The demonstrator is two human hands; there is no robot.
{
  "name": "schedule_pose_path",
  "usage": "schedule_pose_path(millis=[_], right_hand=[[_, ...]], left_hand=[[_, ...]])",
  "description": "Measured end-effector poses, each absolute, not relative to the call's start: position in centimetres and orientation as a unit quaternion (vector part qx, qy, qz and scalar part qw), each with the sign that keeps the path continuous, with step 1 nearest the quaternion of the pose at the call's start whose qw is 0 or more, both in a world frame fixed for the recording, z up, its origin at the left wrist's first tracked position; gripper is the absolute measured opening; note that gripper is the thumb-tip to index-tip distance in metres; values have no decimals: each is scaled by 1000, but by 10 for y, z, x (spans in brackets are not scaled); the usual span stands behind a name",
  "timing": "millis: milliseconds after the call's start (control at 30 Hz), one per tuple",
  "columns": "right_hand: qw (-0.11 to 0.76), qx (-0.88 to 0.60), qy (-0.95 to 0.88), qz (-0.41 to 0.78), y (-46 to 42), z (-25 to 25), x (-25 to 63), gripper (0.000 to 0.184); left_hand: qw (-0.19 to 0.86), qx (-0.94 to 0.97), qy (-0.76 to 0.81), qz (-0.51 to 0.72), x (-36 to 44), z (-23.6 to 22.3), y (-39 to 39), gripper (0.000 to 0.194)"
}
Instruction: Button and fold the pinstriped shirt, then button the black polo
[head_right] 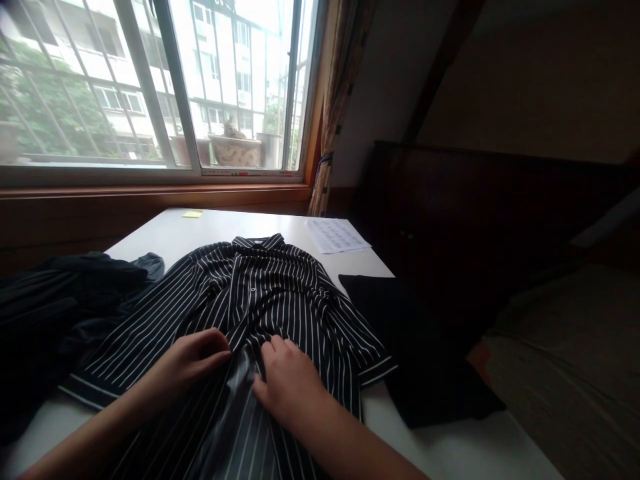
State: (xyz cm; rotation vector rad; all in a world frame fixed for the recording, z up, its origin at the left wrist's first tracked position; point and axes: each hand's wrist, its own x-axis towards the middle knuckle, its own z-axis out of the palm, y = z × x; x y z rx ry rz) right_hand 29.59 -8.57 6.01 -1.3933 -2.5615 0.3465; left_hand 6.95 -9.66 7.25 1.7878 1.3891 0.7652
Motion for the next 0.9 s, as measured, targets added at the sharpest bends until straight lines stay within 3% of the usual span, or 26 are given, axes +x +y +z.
schedule_pose_path(millis=[267,900], right_hand=[[98,-486,-850,175,-89,69,301,5],[269,-377,-768,442,-84,96,295,12]], left_hand=[[403,671,543,305,68,75,-97,22],[537,583,512,331,76,64,-96,32]])
